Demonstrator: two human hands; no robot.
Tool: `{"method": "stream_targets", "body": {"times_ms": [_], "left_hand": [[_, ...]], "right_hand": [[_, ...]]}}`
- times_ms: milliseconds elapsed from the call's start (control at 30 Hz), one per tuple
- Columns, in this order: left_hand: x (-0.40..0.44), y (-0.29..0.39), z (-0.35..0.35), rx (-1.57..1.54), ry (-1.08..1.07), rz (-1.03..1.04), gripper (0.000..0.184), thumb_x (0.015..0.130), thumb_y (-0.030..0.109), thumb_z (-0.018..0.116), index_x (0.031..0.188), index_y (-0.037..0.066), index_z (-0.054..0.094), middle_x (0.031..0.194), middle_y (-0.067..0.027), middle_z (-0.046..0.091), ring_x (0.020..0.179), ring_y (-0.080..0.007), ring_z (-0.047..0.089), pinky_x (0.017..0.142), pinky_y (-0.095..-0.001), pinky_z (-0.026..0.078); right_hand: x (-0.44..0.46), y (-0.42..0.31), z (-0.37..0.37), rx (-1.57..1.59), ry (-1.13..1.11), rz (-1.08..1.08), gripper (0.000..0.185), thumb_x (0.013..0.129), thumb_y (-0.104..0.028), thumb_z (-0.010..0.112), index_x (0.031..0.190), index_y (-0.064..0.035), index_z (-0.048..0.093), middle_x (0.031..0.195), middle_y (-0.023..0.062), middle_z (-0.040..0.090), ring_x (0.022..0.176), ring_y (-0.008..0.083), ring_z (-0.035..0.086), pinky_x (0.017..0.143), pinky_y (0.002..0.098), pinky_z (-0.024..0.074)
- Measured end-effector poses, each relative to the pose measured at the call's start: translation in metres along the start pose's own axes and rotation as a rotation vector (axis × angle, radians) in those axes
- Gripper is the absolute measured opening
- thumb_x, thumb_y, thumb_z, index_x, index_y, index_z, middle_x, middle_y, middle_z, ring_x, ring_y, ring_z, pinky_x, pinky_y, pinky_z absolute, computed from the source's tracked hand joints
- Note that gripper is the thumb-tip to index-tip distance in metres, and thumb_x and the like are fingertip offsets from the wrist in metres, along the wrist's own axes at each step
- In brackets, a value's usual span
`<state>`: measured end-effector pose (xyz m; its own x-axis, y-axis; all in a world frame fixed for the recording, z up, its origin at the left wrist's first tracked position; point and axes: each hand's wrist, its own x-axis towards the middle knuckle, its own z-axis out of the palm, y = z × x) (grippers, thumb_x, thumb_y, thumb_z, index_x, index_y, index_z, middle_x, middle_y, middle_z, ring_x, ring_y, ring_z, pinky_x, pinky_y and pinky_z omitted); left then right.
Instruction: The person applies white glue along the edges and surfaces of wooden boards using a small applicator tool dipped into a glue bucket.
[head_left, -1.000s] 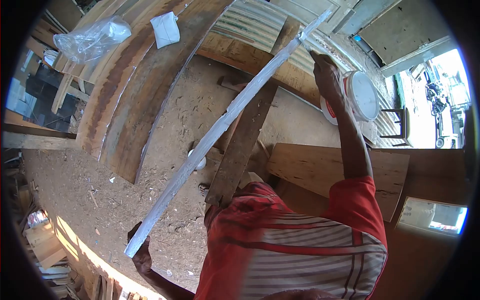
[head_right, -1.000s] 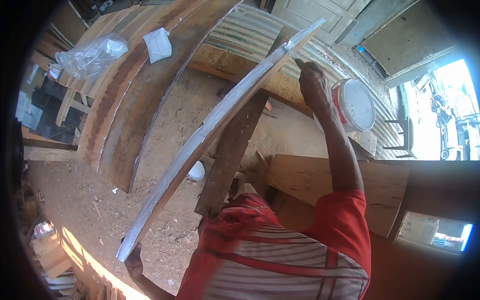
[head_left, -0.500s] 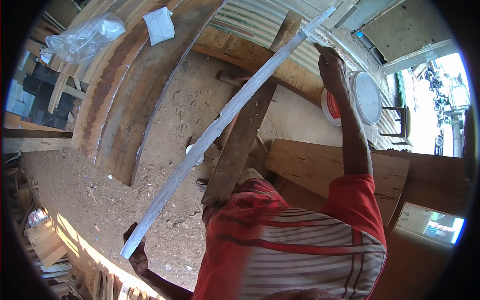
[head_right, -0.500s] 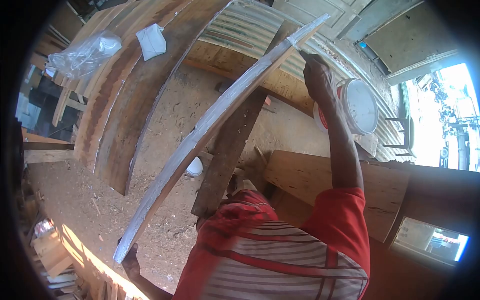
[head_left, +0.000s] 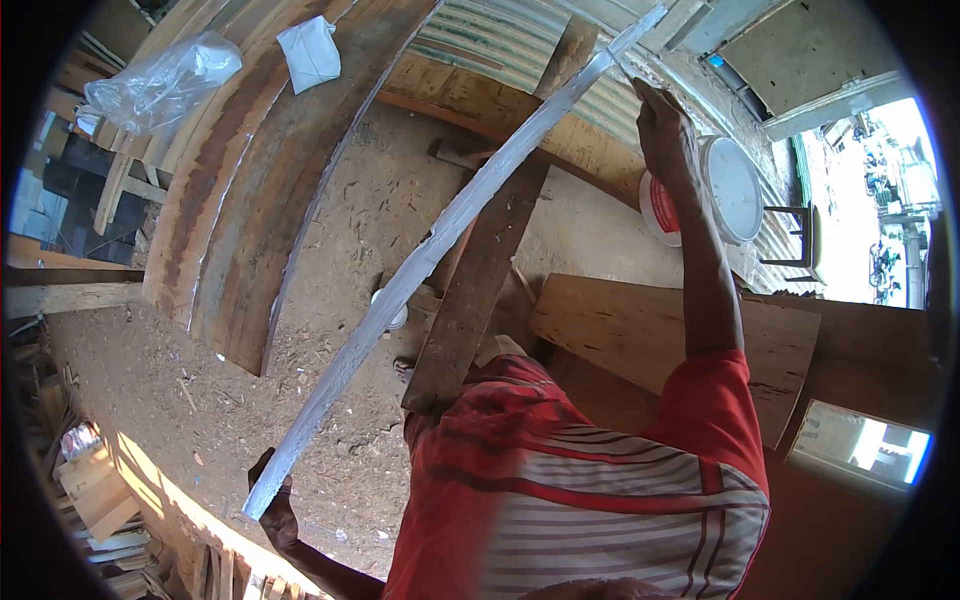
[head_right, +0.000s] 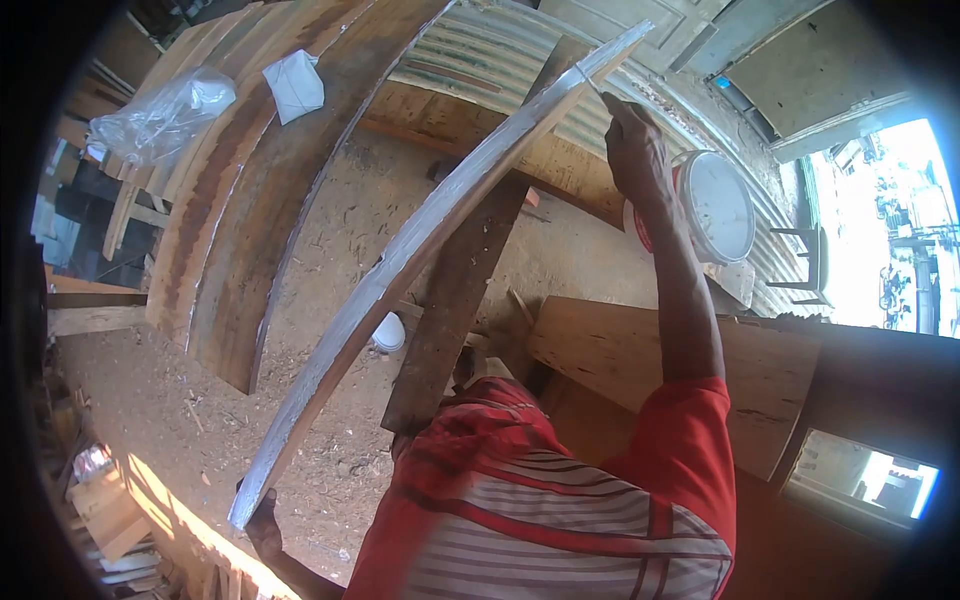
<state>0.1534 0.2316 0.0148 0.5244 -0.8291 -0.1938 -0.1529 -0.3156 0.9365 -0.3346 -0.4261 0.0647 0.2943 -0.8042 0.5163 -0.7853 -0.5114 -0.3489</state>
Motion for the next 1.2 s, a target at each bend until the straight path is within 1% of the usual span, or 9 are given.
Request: {"method": "stream_targets", "body": {"times_ms": [167,300,533,633,733,833,1033,1100,1200], "left_hand": [[0.003,-0.002,0.002,0.158,0.106,-0.151,0.093,0.088,0.072,0.073,0.147,0.002,0.054,0.147,-0.0155,0.054,0.135,-0.0299,0.052,0.105,-0.0447,0.049],[0.001,-0.007,0.0,0.027,0.059,0.034,0.091,0.092,0.072,0.068,0.146,0.001,0.055,0.146,-0.0157,0.055,0.133,-0.0297,0.054,0.104,-0.043,0.05],[0.005,0.0,0.005,0.011,0.055,0.049,0.078,0.097,0.062,0.07,0.145,0.002,0.056,0.147,-0.015,0.055,0.132,-0.0292,0.055,0.106,-0.0416,0.049],[0.008,0.008,0.007,0.185,0.129,-0.202,0.07,0.099,0.054,0.071,0.144,0.002,0.057,0.147,-0.0152,0.055,0.134,-0.0294,0.055,0.107,-0.0419,0.049],[0.009,0.003,0.006,-0.016,0.065,0.018,0.066,0.102,0.05,0.069,0.144,0.001,0.056,0.146,-0.0157,0.056,0.135,-0.0296,0.055,0.107,-0.0416,0.049],[0.012,0.014,0.009,0.179,0.127,-0.221,0.069,0.098,0.052,0.073,0.144,0.005,0.054,0.138,-0.0074,0.053,0.13,-0.0231,0.051,0.105,-0.0387,0.047],[0.013,0.014,0.008,0.02,0.038,0.033,0.059,0.101,0.042,0.072,0.143,0.004,0.054,0.137,-0.0095,0.054,0.129,-0.0237,0.052,0.107,-0.039,0.045],[0.012,0.011,0.009,-0.069,0.06,0.035,0.044,0.104,0.024,0.066,0.142,0.004,0.056,0.133,-0.0097,0.057,0.126,-0.0227,0.053,0.106,-0.038,0.045],[0.015,0.018,0.009,0.093,0.096,-0.137,0.057,0.1,0.037,0.072,0.143,0.004,0.054,0.135,-0.0083,0.055,0.126,-0.0222,0.053,0.104,-0.0382,0.046]], "right_hand": [[0.022,0.027,0.012,-0.04,-0.037,-0.041,0.038,0.099,-0.002,0.056,0.134,-0.0081,0.069,0.11,0.0222,0.07,0.101,0.0426,0.069,0.088,0.0472,0.0538],[0.016,0.012,0.002,0.013,-0.125,-0.087,0.039,0.098,0.0,0.056,0.133,-0.0101,0.07,0.112,0.0195,0.071,0.1,0.0394,0.069,0.087,0.0451,0.0545],[-0.017,-0.033,-0.016,0.171,-0.162,-0.038,0.038,0.099,-0.002,0.059,0.134,-0.0108,0.07,0.112,0.0171,0.07,0.098,0.0341,0.071,0.086,0.0426,0.0547],[-0.008,-0.021,-0.013,0.042,-0.069,-0.021,0.039,0.099,0.0,0.057,0.135,-0.01,0.069,0.115,0.0162,0.07,0.099,0.0367,0.07,0.087,0.0445,0.0545],[-0.027,-0.026,-0.005,-0.023,-0.071,-0.107,0.042,0.098,0.003,0.056,0.136,-0.0088,0.069,0.117,0.0175,0.069,0.103,0.0382,0.069,0.089,0.0454,0.0548],[-0.052,-0.057,-0.016,0.034,-0.154,-0.148,0.044,0.095,0.005,0.058,0.136,-0.0098,0.069,0.122,0.0191,0.068,0.11,0.0379,0.068,0.092,0.0453,0.0559],[-0.017,-0.036,-0.016,0.015,-0.042,-0.006,0.04,0.097,0.001,0.057,0.134,-0.0091,0.07,0.117,0.0186,0.07,0.106,0.0383,0.07,0.09,0.0447,0.0556],[-0.008,-0.008,-0.003,0.001,-0.049,-0.042,0.041,0.097,0.001,0.056,0.135,-0.0095,0.069,0.117,0.0187,0.07,0.106,0.0382,0.07,0.09,0.0449,0.0558],[-0.019,-0.027,-0.004,0.006,-0.108,-0.043,0.043,0.097,0.002,0.057,0.136,-0.0099,0.068,0.118,0.0187,0.07,0.107,0.0378,0.07,0.09,0.0453,0.0559]]}}
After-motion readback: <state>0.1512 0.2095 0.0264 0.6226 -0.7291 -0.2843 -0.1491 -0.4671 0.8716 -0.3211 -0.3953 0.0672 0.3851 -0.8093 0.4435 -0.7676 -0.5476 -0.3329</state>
